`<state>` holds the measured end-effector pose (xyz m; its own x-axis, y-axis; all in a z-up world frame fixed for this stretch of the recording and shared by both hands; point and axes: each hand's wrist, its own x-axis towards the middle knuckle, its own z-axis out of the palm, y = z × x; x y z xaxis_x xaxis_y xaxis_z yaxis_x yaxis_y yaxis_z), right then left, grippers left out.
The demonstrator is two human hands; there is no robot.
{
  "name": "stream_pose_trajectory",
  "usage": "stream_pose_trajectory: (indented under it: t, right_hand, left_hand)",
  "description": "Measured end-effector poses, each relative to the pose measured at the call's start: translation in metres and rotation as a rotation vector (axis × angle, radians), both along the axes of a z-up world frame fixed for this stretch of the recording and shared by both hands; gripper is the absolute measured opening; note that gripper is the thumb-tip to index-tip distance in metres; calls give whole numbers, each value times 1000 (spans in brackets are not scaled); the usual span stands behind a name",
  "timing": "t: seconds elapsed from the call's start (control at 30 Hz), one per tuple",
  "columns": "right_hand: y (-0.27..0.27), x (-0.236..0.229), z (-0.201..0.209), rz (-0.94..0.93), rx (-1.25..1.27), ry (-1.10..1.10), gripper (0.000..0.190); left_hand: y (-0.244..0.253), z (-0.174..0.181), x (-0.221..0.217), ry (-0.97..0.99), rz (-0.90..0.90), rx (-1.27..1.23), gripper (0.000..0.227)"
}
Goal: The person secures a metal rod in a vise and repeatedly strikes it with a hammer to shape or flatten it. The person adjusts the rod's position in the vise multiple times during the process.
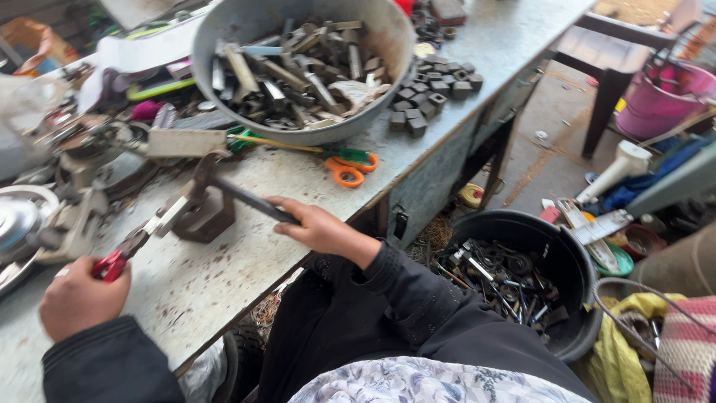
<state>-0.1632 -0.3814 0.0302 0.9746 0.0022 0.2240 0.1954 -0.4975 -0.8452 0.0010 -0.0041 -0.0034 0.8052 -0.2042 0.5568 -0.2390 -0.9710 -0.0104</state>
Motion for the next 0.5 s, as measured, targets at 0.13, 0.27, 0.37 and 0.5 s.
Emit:
stream_pose_trajectory:
  t: [0.13,0.27,0.37,0.5]
  right_hand:
    - [2,0,1,58,19,-172,62]
    - [5,-5,10,-7,68,64,61]
    - [8,-7,16,-12,81,110,61]
    - [10,-7,18,17,106,37,58]
  left_hand:
    - [-1,6,-2,-23,-47,-85,35]
    - [-6,13,-9,9,-49,-117,33]
    - [-9,19,-12,14,-48,-127,33]
    - [-10,22,-13,4,-52,-133,33]
